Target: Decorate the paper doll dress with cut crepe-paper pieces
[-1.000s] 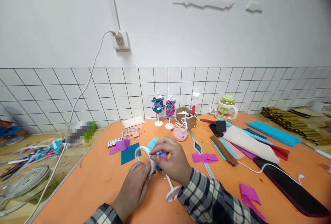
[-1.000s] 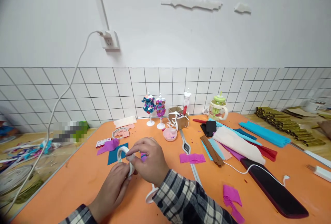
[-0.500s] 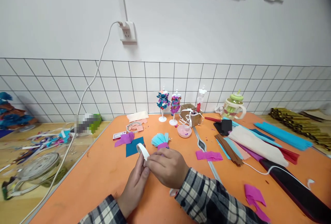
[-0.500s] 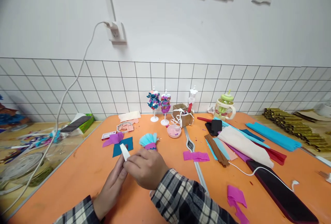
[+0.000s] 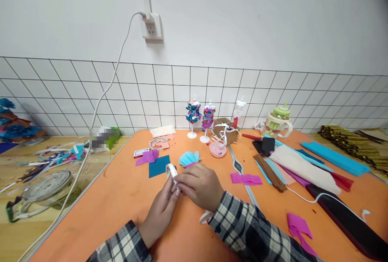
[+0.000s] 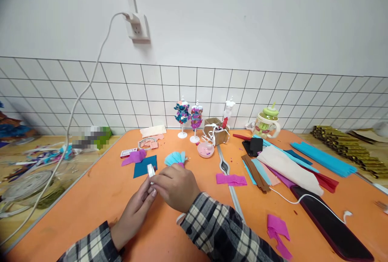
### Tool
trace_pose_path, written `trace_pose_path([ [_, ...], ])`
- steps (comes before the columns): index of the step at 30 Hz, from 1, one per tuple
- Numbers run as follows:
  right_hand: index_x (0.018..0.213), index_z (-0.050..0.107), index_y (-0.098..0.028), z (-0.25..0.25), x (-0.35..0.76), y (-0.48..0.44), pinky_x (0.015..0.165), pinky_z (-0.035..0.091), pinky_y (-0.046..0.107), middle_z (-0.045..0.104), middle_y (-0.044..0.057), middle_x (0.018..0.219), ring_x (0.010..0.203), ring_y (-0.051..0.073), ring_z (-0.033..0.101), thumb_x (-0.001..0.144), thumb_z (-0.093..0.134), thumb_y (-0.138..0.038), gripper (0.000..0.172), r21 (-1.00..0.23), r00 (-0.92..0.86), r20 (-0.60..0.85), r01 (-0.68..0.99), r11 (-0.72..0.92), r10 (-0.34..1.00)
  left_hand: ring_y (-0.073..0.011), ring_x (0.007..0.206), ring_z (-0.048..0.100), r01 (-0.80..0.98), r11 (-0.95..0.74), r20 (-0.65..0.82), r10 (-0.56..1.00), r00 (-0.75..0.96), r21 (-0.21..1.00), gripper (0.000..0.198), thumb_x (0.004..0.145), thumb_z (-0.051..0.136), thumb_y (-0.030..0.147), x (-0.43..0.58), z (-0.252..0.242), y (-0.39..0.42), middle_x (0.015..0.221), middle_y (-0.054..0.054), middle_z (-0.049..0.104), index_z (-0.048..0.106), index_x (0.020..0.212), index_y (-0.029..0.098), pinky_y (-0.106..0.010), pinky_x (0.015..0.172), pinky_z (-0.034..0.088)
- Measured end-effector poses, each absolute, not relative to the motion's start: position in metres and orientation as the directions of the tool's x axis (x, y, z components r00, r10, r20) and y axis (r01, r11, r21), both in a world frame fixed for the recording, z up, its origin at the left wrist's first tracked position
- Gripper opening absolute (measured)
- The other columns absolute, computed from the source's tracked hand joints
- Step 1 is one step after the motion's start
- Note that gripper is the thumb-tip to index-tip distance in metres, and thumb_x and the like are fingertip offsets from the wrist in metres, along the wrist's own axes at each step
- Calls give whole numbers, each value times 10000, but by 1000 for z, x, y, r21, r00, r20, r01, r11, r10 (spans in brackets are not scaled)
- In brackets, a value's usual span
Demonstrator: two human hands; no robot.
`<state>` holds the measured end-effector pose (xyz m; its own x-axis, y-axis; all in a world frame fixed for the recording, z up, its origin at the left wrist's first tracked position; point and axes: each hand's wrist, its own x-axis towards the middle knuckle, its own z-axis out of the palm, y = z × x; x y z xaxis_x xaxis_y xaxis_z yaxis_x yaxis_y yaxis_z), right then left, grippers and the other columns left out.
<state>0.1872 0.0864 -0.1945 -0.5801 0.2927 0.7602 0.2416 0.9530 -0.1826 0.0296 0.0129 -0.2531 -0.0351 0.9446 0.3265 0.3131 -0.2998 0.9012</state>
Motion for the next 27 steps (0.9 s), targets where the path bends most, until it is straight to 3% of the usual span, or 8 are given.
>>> trace_pose_path([
  [4,927,668,-241,-199,190,92,706,423,293,688,15,827,780,162,554,897,569,-287,113,-90,-610,756,260,961,236,-243,943,644,412,-305,341,940,-16,859,559,968,385,384,33,-250,10,1053,-71,682,231,1486,241,-377,853,536],
  [7,881,649,-215,-202,191,95,664,409,294,684,8,797,718,154,541,889,556,-233,94,-27,-608,776,230,973,165,-217,795,620,463,-340,362,931,44,819,559,983,331,363,34,-247,9,924,-51,663,160,1503,253,-353,780,541],
  [10,899,630,-200,-202,192,96,660,403,286,684,22,840,740,150,559,906,520,-213,112,-34,-580,796,241,970,172,-218,742,596,527,-360,336,931,144,770,538,986,287,367,32,-244,8,853,-57,629,188,1500,244,-345,733,541],
  [14,879,611,-188,-195,193,95,695,406,267,659,40,846,789,148,576,948,458,-240,175,-206,-522,779,309,928,346,-240,846,625,548,-344,293,939,182,763,529,968,333,410,28,-244,3,929,-91,659,307,1468,241,-360,791,533],
  [16,868,598,-188,-192,194,94,692,401,267,637,38,826,777,149,568,954,436,-246,192,-289,-527,742,305,907,414,-265,926,634,539,-342,317,938,141,770,526,930,408,473,27,-242,1,1002,-103,681,441,1394,228,-369,818,525],
  [20,860,571,-189,-189,193,92,673,390,265,612,29,813,755,149,550,931,454,-233,143,-433,-543,682,239,869,490,-237,774,652,586,-258,291,956,40,768,396,908,432,493,24,-230,4,828,-51,712,685,990,200,-310,701,515],
  [23,849,558,-187,-187,193,92,663,390,253,608,20,800,740,142,549,912,482,-217,104,-582,-474,643,210,786,602,-200,662,614,628,-176,268,962,-54,758,362,932,397,427,20,-221,8,693,-14,663,651,810,199,-277,638,477],
  [27,823,552,-187,-182,191,91,607,403,213,607,-24,694,618,105,559,891,503,-177,84,-758,-493,523,104,644,695,-201,730,606,531,-191,275,958,-84,826,205,934,417,380,16,-220,12,768,-17,654,538,953,215,-312,755,472],
])
